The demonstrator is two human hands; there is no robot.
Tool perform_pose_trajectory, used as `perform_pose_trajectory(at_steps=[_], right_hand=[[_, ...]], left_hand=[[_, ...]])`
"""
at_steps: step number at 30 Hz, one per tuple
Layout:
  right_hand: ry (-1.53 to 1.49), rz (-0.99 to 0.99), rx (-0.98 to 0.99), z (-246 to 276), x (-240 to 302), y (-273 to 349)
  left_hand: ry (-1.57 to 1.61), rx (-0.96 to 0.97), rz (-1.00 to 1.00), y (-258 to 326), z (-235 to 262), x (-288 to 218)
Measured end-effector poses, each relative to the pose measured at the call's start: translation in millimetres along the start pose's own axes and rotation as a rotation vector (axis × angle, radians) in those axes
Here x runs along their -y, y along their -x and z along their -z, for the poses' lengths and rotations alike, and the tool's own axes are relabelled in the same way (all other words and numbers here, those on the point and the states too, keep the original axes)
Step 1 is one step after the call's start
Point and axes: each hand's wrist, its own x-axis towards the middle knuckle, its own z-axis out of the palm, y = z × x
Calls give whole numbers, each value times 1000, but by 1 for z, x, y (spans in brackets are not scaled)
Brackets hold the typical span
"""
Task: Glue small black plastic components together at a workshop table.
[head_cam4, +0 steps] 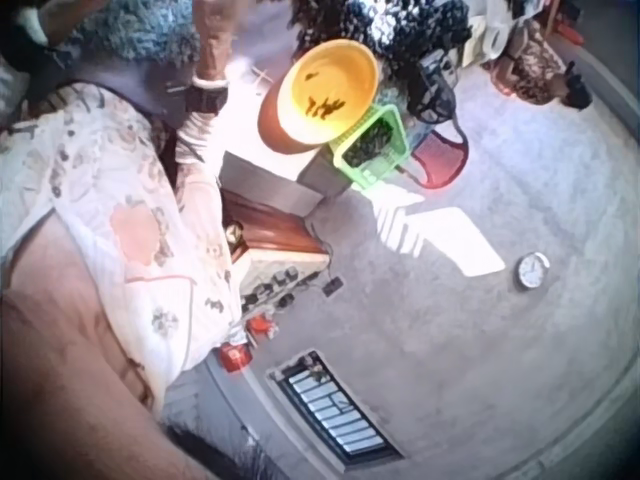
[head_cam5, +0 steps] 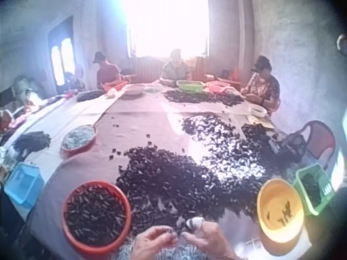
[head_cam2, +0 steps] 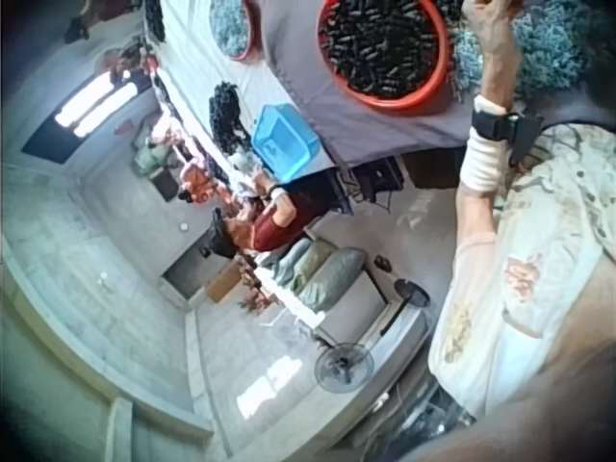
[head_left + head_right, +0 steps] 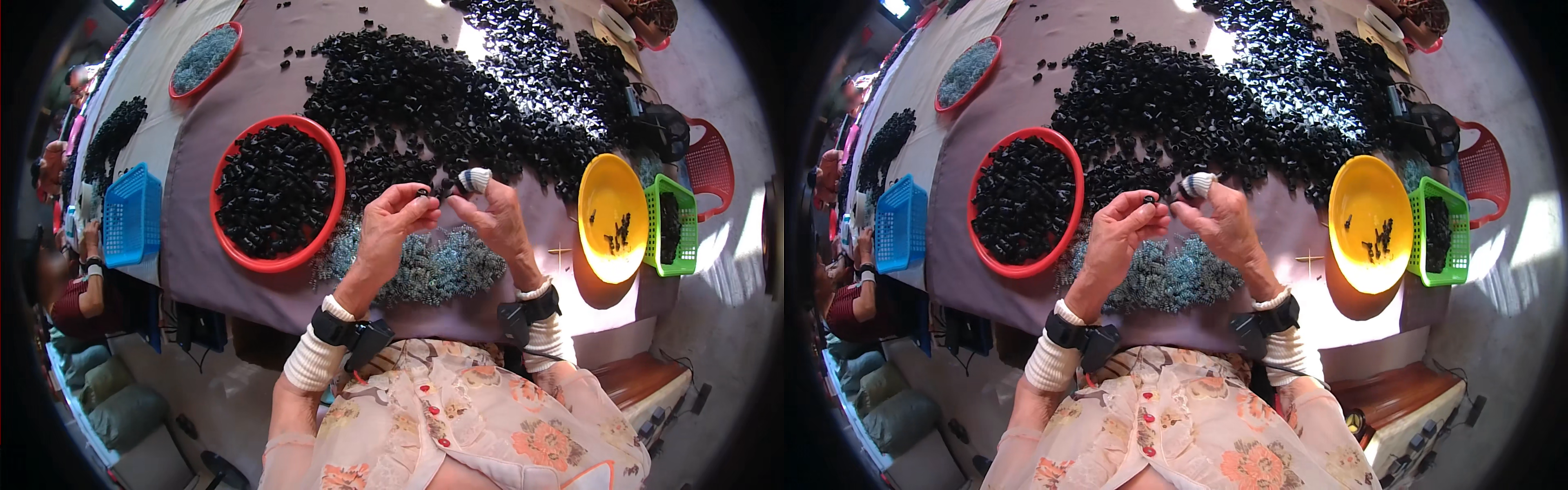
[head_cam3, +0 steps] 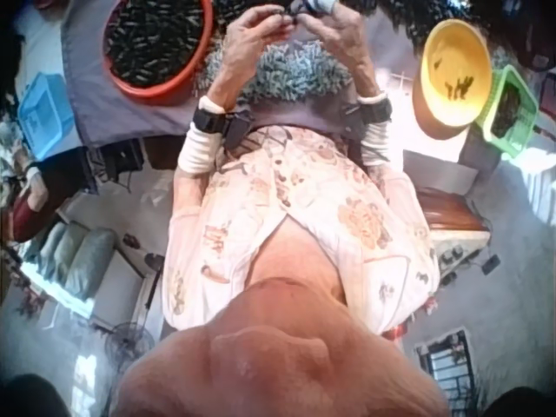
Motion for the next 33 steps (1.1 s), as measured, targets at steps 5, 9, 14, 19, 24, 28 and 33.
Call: perform_pose_trajectory(at_steps=[5, 9, 14, 19, 24, 28, 33], right_hand=[[-19, 64, 21, -9, 4, 1], [152, 131, 30, -8, 4, -1], [362, 366, 95, -4, 15, -13], [260, 371, -24, -9, 15, -13], [1, 126, -18, -12, 14, -5], [110, 190, -23, -14, 13, -6], [234, 334, 37, -10, 23, -14]], left_hand=[[127, 71, -49, -1, -6, 1], [36, 68, -99, 1, -7, 1], [-172, 5, -217, 4, -12, -4], [-48, -13, -187, 5, -10, -6], [179, 81, -121, 2, -14, -7], [134, 51, -143, 1, -10, -5], [-48, 16, -203, 3, -6, -7]])
